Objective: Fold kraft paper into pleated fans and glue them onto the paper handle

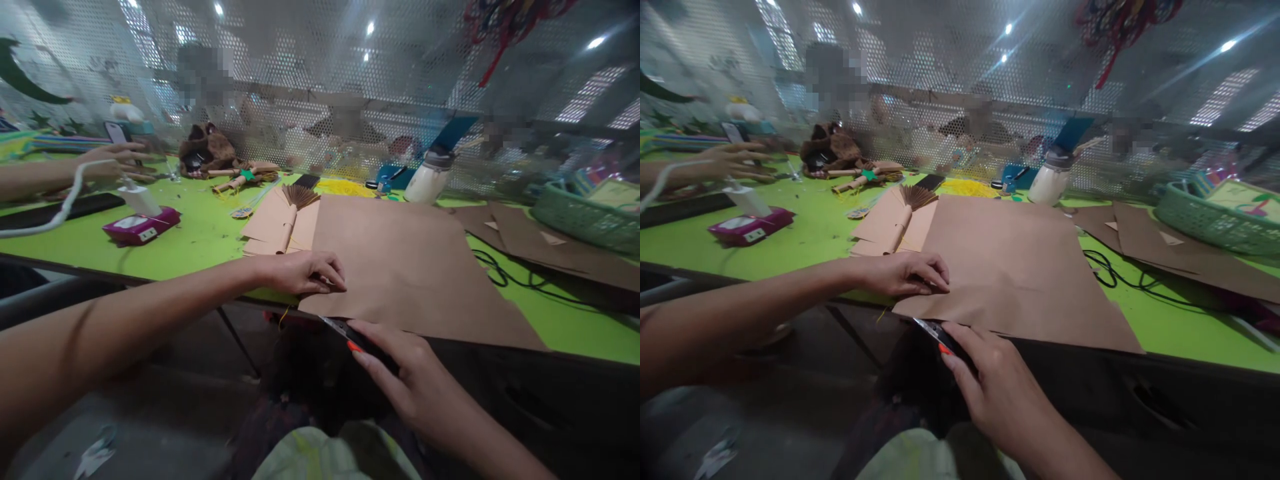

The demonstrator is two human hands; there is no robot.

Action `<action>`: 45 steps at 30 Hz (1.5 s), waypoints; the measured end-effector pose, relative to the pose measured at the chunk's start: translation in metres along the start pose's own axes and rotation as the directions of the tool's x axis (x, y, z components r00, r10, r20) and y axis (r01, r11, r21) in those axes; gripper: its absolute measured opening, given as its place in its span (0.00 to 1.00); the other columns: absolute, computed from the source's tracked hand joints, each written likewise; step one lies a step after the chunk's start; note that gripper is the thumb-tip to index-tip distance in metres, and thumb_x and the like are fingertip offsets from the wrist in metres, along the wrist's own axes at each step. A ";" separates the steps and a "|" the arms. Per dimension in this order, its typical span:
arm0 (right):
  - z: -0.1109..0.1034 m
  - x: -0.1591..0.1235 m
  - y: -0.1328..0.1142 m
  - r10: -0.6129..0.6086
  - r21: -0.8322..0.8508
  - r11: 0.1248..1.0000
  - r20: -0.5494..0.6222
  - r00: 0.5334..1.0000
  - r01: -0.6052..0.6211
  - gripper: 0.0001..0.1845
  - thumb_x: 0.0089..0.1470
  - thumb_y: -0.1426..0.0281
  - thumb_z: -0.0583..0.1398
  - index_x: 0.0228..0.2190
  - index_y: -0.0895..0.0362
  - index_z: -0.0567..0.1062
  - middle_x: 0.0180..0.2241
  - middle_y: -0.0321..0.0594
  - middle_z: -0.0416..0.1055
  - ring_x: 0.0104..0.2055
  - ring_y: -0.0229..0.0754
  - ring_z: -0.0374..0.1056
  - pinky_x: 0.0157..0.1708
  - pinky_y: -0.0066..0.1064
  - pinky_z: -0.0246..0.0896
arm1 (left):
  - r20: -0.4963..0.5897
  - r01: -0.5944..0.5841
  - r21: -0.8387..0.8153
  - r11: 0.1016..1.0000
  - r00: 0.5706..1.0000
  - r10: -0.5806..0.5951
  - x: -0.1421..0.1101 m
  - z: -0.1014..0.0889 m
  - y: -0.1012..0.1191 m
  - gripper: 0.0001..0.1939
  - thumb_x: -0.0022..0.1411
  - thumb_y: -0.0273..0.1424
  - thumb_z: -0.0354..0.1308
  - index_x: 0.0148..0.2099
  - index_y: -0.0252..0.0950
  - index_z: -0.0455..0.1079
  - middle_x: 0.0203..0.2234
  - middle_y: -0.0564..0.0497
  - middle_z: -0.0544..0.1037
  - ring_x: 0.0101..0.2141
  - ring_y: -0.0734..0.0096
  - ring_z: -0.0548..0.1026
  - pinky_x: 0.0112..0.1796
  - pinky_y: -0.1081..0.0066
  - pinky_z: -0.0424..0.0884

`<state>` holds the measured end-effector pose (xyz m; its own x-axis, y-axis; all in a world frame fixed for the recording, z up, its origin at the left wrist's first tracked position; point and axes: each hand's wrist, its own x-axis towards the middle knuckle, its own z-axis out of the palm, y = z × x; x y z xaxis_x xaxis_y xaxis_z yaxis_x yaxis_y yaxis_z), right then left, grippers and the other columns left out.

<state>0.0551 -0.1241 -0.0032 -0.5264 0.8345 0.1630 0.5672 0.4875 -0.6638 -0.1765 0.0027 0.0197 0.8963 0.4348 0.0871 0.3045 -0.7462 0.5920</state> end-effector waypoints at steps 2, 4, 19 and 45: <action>0.001 0.001 0.001 -0.016 0.015 1.000 -0.001 1.000 0.016 0.18 0.60 0.69 0.53 0.51 0.54 0.68 0.47 0.42 0.72 0.48 0.43 0.68 0.48 0.35 0.63 | -0.017 0.002 0.014 1.000 1.000 -0.002 -0.001 0.002 0.000 0.14 0.61 0.25 0.54 0.48 0.38 0.73 0.44 0.44 0.71 0.43 0.70 0.71 0.44 0.73 0.67; 0.000 0.000 0.002 -0.027 0.029 0.999 0.002 1.000 0.027 0.17 0.60 0.69 0.53 0.51 0.54 0.68 0.47 0.42 0.72 0.48 0.42 0.68 0.48 0.33 0.62 | -0.031 0.015 0.031 0.999 0.999 -0.014 -0.002 0.003 0.001 0.14 0.62 0.26 0.54 0.49 0.38 0.73 0.44 0.44 0.71 0.43 0.70 0.71 0.45 0.73 0.67; 0.002 0.004 -0.001 -0.042 0.101 0.994 0.020 0.999 0.040 0.18 0.59 0.69 0.55 0.51 0.55 0.69 0.50 0.43 0.71 0.52 0.40 0.66 0.53 0.32 0.60 | -0.068 0.004 -0.023 1.000 0.998 -0.005 -0.005 0.005 0.006 0.13 0.62 0.26 0.53 0.48 0.37 0.73 0.43 0.44 0.71 0.42 0.70 0.71 0.44 0.73 0.67; -0.190 -0.014 0.196 0.108 -0.427 0.766 -0.653 0.750 -0.481 0.27 0.50 0.56 0.57 0.48 0.59 0.73 0.33 0.48 0.77 0.32 0.50 0.73 0.34 0.39 0.67 | -0.245 0.274 0.423 0.864 0.952 -0.182 0.015 0.017 0.036 0.24 0.57 0.48 0.54 0.48 0.36 0.70 0.43 0.43 0.69 0.43 0.56 0.69 0.44 0.62 0.64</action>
<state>0.2943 0.0082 0.0031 0.0800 0.8459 0.5273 0.9579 0.0811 -0.2753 -0.1465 -0.0265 0.0286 0.7192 0.6733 0.1716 0.6448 -0.7388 0.1962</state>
